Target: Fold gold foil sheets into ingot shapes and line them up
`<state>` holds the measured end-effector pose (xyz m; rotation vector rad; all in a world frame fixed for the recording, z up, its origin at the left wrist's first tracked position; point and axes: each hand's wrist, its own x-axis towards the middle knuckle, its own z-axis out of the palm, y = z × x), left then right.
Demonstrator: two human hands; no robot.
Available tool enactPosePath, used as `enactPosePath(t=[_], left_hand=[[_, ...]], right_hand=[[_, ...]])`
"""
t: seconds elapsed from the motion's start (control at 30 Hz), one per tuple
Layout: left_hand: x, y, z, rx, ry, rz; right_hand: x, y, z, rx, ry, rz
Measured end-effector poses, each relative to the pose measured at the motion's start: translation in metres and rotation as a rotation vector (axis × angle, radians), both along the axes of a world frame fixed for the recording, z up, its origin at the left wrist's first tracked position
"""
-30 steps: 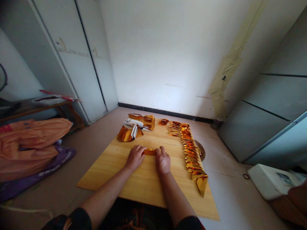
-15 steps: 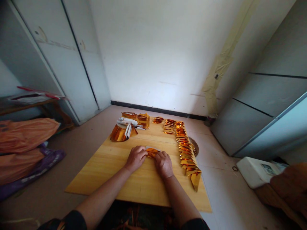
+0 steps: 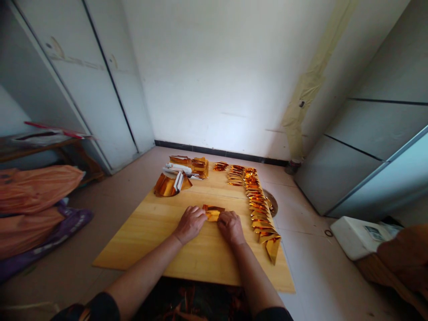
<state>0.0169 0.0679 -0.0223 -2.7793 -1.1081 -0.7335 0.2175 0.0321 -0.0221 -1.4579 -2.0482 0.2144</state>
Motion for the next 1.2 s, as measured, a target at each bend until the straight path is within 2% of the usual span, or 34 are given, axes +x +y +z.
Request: enactPosePath(t=[0.13, 0.27, 0.47, 0.83, 1.0, 1.2], left_hand=[[0.001, 0.006, -0.002, -0.139, -0.064, 0.059], [0.003, 0.015, -0.006, -0.244, -0.179, 0.091], [0.009, 0.024, -0.009, -0.374, -0.231, 0.158], [0.023, 0.021, -0.004, -0.308, 0.009, 0.368], [0.024, 0.018, 0.001, -0.303, 0.072, 0.393], [0.024, 0.013, 0.007, -0.296, 0.045, 0.410]], right_hand=[[0.001, 0.001, 0.001, -0.031, 0.036, -0.019], [0.000, 0.003, -0.003, -0.042, 0.077, -0.111], [-0.007, 0.007, -0.004, -0.076, -0.016, -0.241], [-0.015, 0.009, 0.005, -0.128, -0.157, -0.353], [-0.015, 0.010, 0.006, -0.152, -0.167, -0.377], [-0.017, 0.009, 0.010, -0.158, -0.179, -0.400]])
